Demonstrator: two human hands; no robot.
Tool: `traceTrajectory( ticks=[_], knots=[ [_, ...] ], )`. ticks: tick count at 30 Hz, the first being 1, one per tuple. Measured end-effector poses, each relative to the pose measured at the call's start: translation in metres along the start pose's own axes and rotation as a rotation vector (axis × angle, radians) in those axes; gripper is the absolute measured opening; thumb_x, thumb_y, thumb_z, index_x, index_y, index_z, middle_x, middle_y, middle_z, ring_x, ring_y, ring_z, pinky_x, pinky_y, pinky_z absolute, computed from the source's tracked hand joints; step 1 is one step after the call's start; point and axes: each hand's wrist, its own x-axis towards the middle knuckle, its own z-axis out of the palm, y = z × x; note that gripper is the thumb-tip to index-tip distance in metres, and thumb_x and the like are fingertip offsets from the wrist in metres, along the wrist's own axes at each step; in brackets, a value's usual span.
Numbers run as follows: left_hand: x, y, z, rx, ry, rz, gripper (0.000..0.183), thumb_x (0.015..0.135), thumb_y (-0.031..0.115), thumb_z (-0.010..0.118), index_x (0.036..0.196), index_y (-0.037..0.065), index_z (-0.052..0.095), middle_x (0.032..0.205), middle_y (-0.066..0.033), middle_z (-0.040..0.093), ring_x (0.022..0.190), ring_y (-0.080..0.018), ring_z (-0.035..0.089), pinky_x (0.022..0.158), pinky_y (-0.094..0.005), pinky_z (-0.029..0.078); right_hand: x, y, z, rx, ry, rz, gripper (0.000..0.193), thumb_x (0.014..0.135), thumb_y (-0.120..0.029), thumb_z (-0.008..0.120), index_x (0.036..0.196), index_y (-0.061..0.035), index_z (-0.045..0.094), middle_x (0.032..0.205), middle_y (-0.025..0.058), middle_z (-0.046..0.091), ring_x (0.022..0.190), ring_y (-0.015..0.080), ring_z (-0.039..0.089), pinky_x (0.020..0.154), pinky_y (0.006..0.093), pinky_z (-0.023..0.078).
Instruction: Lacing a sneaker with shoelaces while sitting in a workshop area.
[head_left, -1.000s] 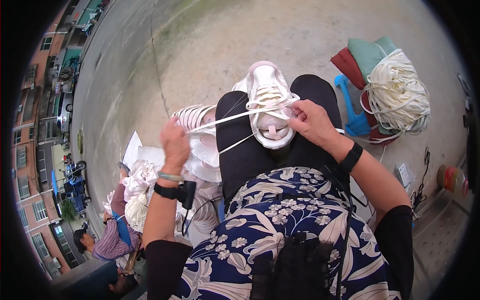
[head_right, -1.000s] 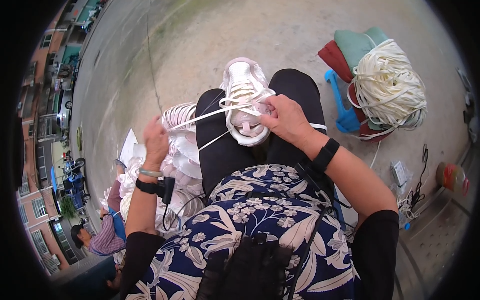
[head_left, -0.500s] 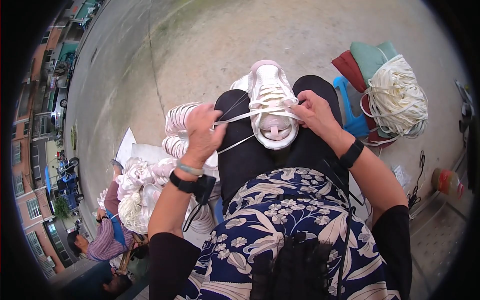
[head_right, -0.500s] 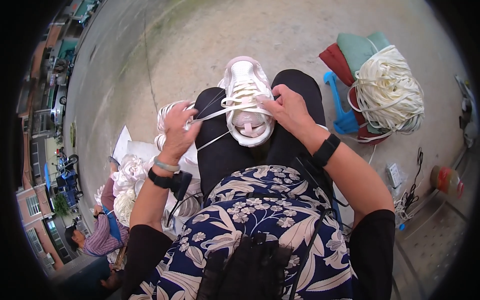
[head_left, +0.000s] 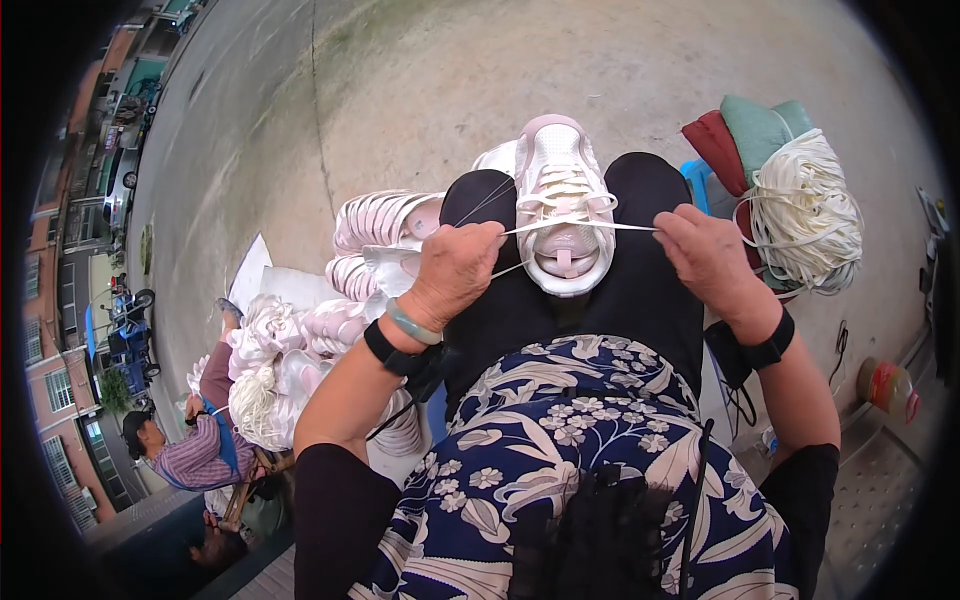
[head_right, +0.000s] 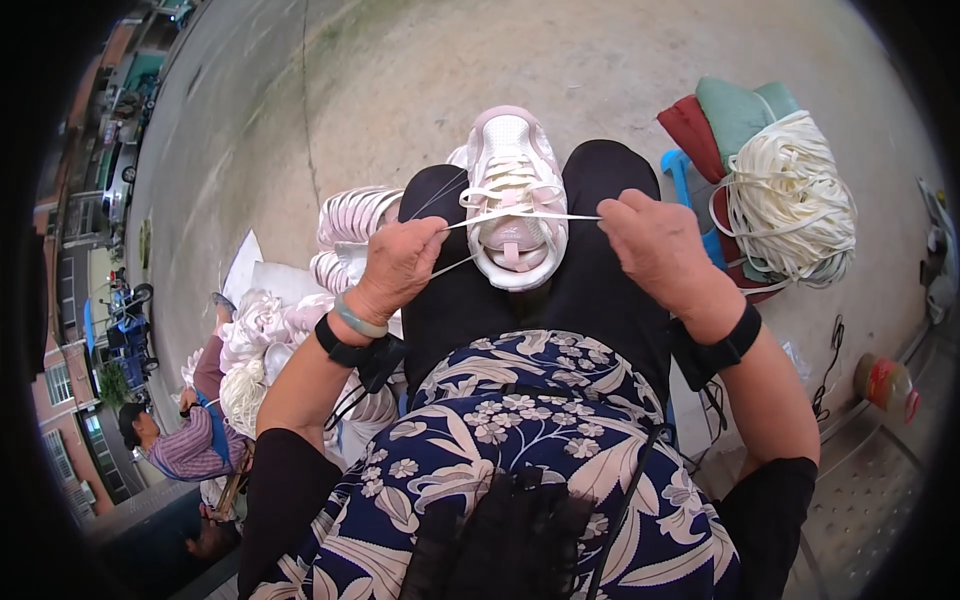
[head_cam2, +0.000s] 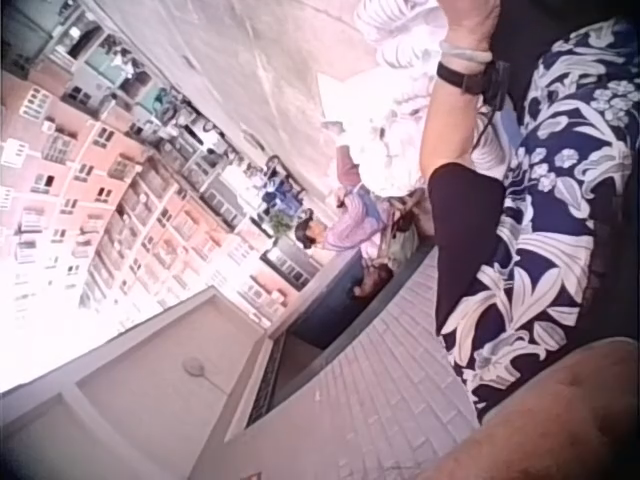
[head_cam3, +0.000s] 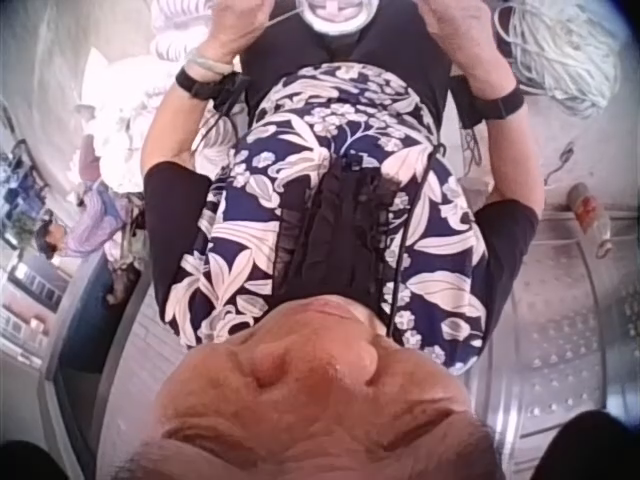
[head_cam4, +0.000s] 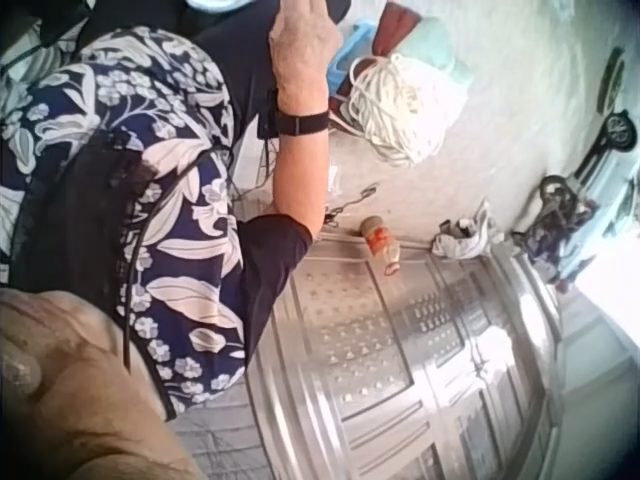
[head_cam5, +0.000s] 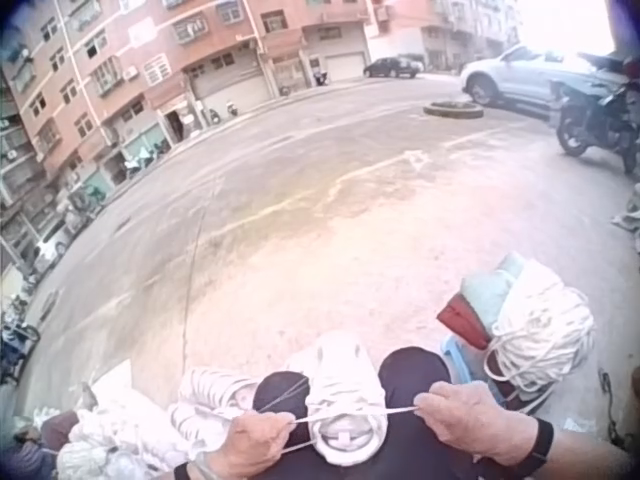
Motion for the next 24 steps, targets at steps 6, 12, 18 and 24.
traceTrajectory(
  ticks=[6, 12, 18, 24],
  knots=[
    [-0.025, -0.032, -0.011, 0.090, 0.023, 0.066, 0.008, 0.083, 0.009, 0.058, 0.089, 0.005, 0.061, 0.072, -0.0141, 0.060, 0.065, -0.0325, 0.058, 0.057, -0.0386, 0.045, -0.031, 0.041, -0.008, -0.117, 0.047, 0.045, 0.007, 0.080, -0.009, 0.058, 0.085, -0.0083, 0.054, 0.072, 0.0091, 0.050, 0.063, 0.0313, 0.054, 0.052, 0.0395, 0.042],
    [-0.065, -0.082, -0.028, 0.225, 0.113, -0.097, 0.007, 0.084, 0.010, 0.052, 0.082, 0.006, 0.057, 0.070, -0.0156, 0.057, 0.065, -0.0346, 0.058, 0.056, -0.0410, 0.045, -0.082, 0.085, -0.013, -0.064, 0.079, 0.182, 0.007, 0.081, -0.007, 0.056, 0.088, -0.0053, 0.055, 0.075, 0.0127, 0.051, 0.065, 0.0335, 0.054, 0.056, 0.0400, 0.042],
    [-0.076, -0.100, -0.039, 0.439, 0.013, -0.335, 0.013, 0.084, 0.017, 0.054, 0.078, 0.006, 0.058, 0.065, -0.0172, 0.056, 0.064, -0.0366, 0.057, 0.056, -0.0425, 0.045, -0.096, 0.094, -0.015, -0.101, 0.018, 0.302, 0.011, 0.082, -0.014, 0.058, 0.079, -0.0038, 0.057, 0.076, 0.0119, 0.053, 0.067, 0.0330, 0.054, 0.056, 0.0386, 0.041],
    [-0.044, -0.054, -0.017, -0.384, -0.228, -0.597, 0.025, 0.089, 0.023, 0.053, 0.074, 0.004, 0.057, 0.054, -0.0064, 0.055, 0.039, -0.0167, 0.050, 0.040, -0.0290, 0.041, -0.057, 0.076, -0.005, 0.216, 0.144, 0.662, 0.023, 0.084, -0.023, 0.059, 0.071, -0.0039, 0.057, 0.056, 0.0059, 0.043, 0.047, 0.0180, 0.044, 0.047, 0.0318, 0.037]
  ],
)
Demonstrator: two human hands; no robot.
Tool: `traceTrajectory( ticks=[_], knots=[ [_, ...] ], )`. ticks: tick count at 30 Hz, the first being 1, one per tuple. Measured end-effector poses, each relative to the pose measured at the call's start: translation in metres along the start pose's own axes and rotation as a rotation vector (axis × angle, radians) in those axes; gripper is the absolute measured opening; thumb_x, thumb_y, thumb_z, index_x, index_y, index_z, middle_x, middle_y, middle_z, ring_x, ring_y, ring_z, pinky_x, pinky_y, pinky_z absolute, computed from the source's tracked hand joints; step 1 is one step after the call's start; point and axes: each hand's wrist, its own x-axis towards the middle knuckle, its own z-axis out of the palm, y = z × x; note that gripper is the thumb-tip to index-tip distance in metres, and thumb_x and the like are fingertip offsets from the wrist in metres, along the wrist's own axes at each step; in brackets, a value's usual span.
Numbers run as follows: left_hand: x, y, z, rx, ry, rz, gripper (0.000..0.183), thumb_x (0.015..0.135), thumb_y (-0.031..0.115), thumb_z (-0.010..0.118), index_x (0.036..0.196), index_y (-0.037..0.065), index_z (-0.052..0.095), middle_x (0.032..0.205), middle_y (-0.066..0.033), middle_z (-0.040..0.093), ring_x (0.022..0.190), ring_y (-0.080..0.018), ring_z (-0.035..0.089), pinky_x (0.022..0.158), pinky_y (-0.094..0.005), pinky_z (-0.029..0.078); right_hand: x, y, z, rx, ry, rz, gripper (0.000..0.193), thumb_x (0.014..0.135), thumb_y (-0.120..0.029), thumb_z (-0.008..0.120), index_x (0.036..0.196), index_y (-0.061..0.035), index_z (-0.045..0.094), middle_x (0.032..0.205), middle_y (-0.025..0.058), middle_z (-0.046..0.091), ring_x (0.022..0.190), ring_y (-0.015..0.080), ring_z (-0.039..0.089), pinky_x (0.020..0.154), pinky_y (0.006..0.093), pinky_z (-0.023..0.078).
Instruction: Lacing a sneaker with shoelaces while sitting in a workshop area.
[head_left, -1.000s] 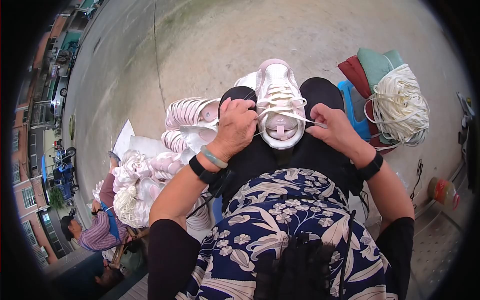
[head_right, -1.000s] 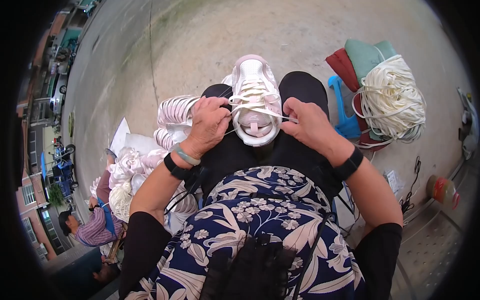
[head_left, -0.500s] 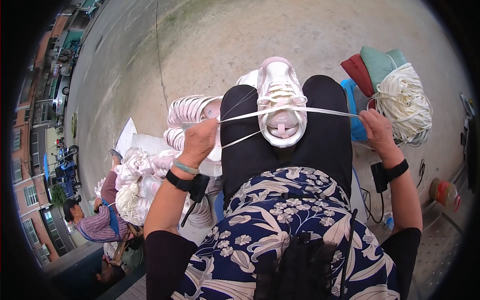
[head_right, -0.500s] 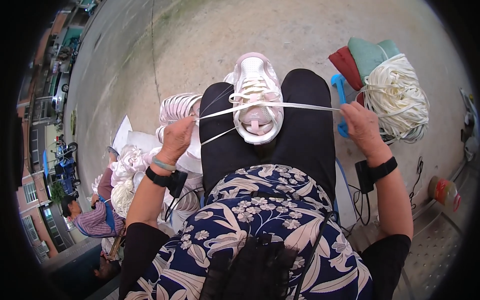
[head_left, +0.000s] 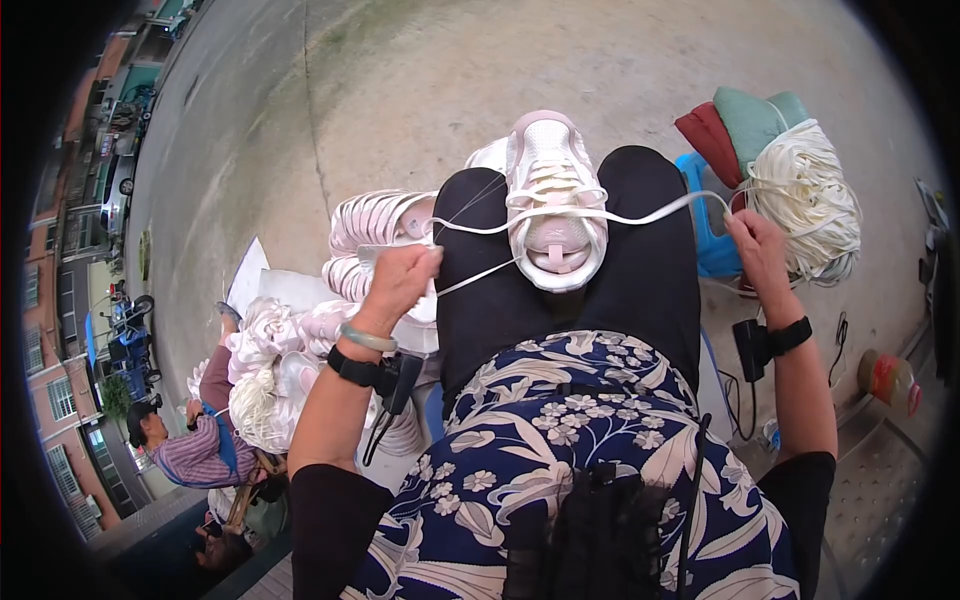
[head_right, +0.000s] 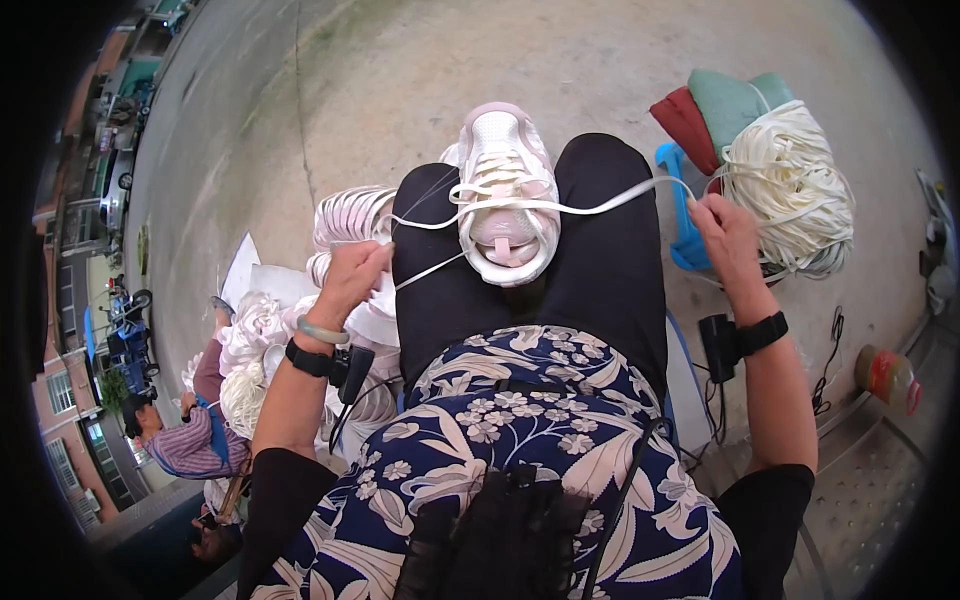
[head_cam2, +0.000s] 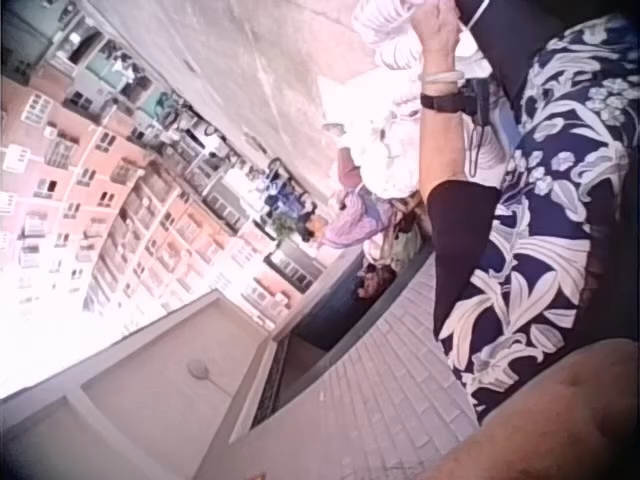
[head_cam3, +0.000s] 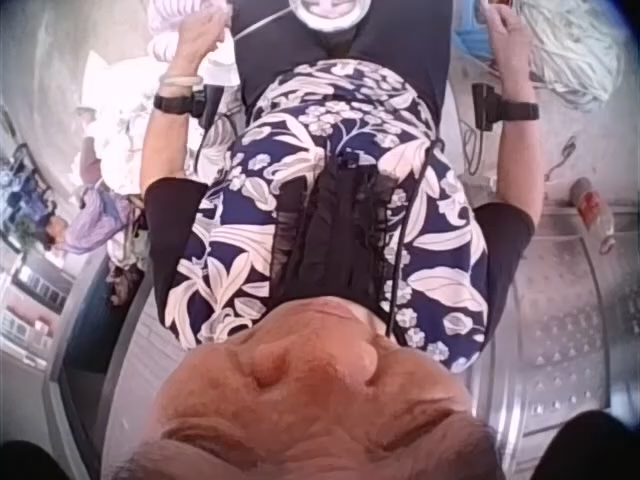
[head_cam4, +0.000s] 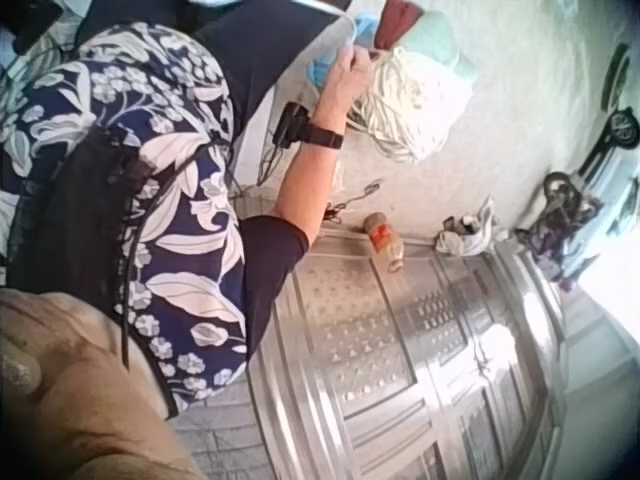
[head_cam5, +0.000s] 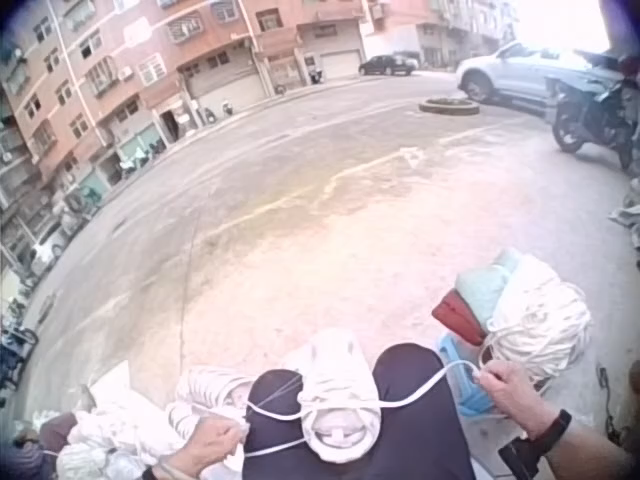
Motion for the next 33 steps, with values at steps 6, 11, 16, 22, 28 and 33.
traceTrajectory(
  ticks=[6, 11, 16, 22, 28, 33],
  knots=[
    [0.016, 0.056, 0.038, -0.653, -0.369, -0.180, 0.024, 0.093, 0.022, 0.049, 0.084, 0.001, 0.055, 0.059, -0.0045, 0.056, 0.038, -0.0051, 0.045, 0.038, -0.0187, 0.041, -0.016, -0.061, 0.043, 0.876, -0.554, 0.461, 0.023, 0.087, -0.025, 0.059, 0.072, -0.0080, 0.057, 0.056, -0.0038, 0.046, 0.043, 0.0033, 0.038, 0.037, 0.0188, 0.029],
    [0.025, 0.067, 0.052, -0.730, -0.314, -0.182, 0.019, 0.092, 0.017, 0.051, 0.084, 0.000, 0.053, 0.061, -0.0059, 0.057, 0.038, -0.0061, 0.048, 0.038, -0.0193, 0.044, -0.006, -0.087, 0.073, 0.945, -0.582, 0.411, 0.015, 0.090, -0.019, 0.055, 0.082, -0.0062, 0.057, 0.065, -0.0003, 0.057, 0.050, 0.0040, 0.050, 0.045, 0.0179, 0.040],
    [0.025, 0.066, 0.053, -0.728, -0.238, -0.167, 0.020, 0.092, 0.018, 0.052, 0.082, 0.001, 0.054, 0.060, -0.0052, 0.057, 0.037, -0.0055, 0.046, 0.036, -0.0185, 0.041, -0.002, -0.093, 0.085, 1.006, -0.440, 0.371, 0.010, 0.089, -0.012, 0.055, 0.083, -0.0040, 0.056, 0.071, 0.0034, 0.062, 0.058, 0.0068, 0.056, 0.053, 0.0196, 0.045],
    [0.022, 0.066, 0.057, -0.694, -0.178, -0.147, 0.020, 0.092, 0.019, 0.052, 0.080, 0.003, 0.055, 0.058, -0.0027, 0.054, 0.037, -0.0044, 0.043, 0.034, -0.0178, 0.036, -0.002, -0.094, 0.089, 1.053, -0.400, 0.287, 0.008, 0.087, -0.009, 0.056, 0.081, -0.0044, 0.054, 0.073, 0.0040, 0.062, 0.060, 0.0077, 0.058, 0.055, 0.0204, 0.047],
    [0.024, 0.064, 0.059, -0.796, -0.099, -0.096, 0.019, 0.091, 0.019, 0.054, 0.081, 0.004, 0.055, 0.061, -0.0020, 0.055, 0.040, -0.0044, 0.046, 0.038, -0.0181, 0.041, -0.002, -0.095, 0.089, 1.028, -0.374, 0.278, 0.007, 0.087, -0.008, 0.056, 0.081, -0.0034, 0.053, 0.073, 0.0047, 0.062, 0.060, 0.0080, 0.058, 0.056, 0.0200, 0.047],
    [0.024, 0.063, 0.063, -0.885, -0.073, -0.070, 0.016, 0.090, 0.018, 0.055, 0.082, 0.004, 0.055, 0.065, -0.0034, 0.059, 0.044, -0.0054, 0.051, 0.044, -0.0210, 0.049, -0.002, -0.095, 0.090, 1.051, -0.372, 0.260, 0.006, 0.087, -0.007, 0.056, 0.082, -0.0029, 0.054, 0.074, 0.0049, 0.062, 0.061, 0.0080, 0.058, 0.056, 0.0201, 0.047]
  ],
)
